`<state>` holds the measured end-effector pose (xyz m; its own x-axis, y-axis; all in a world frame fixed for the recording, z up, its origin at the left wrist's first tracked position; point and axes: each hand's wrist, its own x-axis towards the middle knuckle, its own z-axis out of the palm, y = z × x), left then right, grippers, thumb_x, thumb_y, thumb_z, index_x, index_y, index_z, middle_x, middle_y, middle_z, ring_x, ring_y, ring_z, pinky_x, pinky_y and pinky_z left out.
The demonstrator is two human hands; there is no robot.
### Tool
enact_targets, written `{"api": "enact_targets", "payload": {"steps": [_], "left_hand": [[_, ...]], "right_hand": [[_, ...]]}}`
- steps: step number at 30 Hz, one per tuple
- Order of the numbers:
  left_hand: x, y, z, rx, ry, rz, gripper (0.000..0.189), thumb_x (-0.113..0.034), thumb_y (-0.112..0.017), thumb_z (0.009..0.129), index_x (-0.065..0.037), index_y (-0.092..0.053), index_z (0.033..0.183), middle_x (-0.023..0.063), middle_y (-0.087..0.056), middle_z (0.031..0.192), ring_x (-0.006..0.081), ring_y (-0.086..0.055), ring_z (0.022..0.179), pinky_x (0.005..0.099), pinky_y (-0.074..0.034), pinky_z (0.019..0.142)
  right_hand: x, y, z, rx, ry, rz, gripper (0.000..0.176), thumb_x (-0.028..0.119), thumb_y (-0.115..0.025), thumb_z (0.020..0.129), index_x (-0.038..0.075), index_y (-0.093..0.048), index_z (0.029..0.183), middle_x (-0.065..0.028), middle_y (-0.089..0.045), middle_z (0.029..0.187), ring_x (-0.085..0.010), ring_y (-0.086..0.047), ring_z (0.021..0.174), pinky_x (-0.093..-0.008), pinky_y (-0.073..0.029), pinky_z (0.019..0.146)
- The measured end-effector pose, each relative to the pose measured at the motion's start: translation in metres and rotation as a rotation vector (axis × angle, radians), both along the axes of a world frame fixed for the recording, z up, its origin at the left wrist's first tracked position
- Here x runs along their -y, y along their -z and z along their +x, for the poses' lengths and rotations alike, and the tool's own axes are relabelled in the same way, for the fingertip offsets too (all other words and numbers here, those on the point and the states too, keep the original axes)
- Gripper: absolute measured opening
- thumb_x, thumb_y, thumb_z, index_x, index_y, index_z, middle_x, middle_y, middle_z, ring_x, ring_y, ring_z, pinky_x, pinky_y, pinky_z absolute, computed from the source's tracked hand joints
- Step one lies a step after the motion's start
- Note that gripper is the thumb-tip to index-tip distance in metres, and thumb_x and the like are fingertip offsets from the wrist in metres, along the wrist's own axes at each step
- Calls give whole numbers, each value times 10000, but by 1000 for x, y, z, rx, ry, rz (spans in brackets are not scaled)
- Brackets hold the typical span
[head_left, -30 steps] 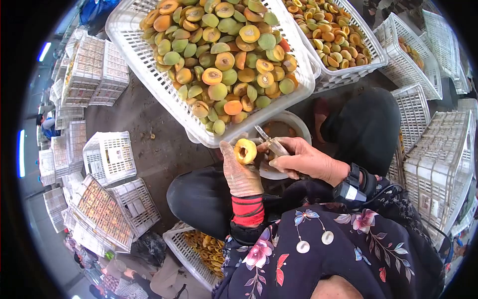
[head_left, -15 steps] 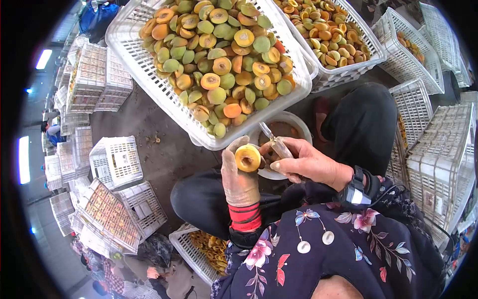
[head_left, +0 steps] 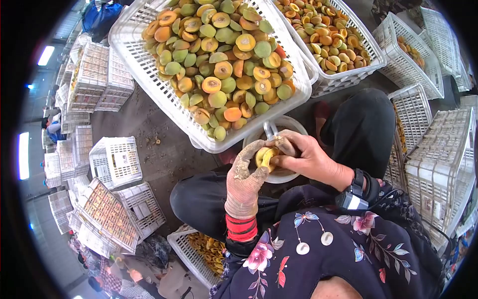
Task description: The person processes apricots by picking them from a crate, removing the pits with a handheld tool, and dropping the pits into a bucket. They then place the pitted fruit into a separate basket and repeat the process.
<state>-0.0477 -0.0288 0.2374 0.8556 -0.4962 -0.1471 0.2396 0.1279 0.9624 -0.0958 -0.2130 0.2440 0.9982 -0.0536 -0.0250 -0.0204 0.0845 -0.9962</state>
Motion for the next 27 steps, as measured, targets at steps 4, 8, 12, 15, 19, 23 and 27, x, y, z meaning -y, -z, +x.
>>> {"api": "enact_targets", "payload": {"steps": [4,8,12,15,19,23,27], "left_hand": [[11,4,-2,-329,-140,-201,336,-235,-560,984,32,-525,1185,151,-626,1115,225,-627,981,352,-537,892],[10,5,2,-380,-279,-313,317,-232,-539,997,31,-529,1174,166,-619,1131,247,-629,1023,376,-553,878],[16,7,2,-351,-354,-276,361,-347,-496,1015,-7,-553,1124,207,-616,1154,342,-636,1054,458,-562,845],[20,6,3,-455,-407,-332,384,-397,-505,1012,-20,-562,1051,198,-637,1111,332,-651,1005,452,-567,824],[26,8,4,-360,-449,-233,349,-386,-505,1015,-42,-550,1043,139,-646,968,279,-663,883,409,-573,751],[26,14,5,-363,-444,-191,306,-322,-514,1021,-27,-568,1085,123,-641,991,248,-659,855,376,-575,724],[28,15,8,-299,-446,-160,310,-312,-527,1015,-22,-566,1117,117,-647,954,249,-661,833,385,-575,725]], "right_hand": [[5,3,1,40,-29,-325,354,90,-690,836,-8,-532,1137,-149,-649,878,-269,-648,809,-367,-516,732],[-1,-3,-16,-2,-46,-493,277,150,-672,877,1,-487,1019,-207,-635,813,-423,-636,774,-443,-505,645],[-12,6,-25,47,-110,-675,261,165,-661,883,4,-469,954,-205,-624,734,-413,-644,740,-464,-514,617],[-18,10,-25,27,-133,-744,264,166,-663,877,4,-462,926,-202,-628,729,-411,-642,704,-472,-514,594],[-21,7,-24,-27,-147,-752,263,174,-658,885,5,-459,915,-205,-624,715,-412,-639,698,-476,-511,593],[-30,10,-24,-176,-185,-625,278,207,-636,918,-8,-460,923,-233,-614,716,-446,-621,716,-482,-492,601],[-32,25,-25,-103,-191,-366,304,233,-623,934,-20,-454,941,-254,-608,731,-472,-608,747,-488,-476,613]]}}
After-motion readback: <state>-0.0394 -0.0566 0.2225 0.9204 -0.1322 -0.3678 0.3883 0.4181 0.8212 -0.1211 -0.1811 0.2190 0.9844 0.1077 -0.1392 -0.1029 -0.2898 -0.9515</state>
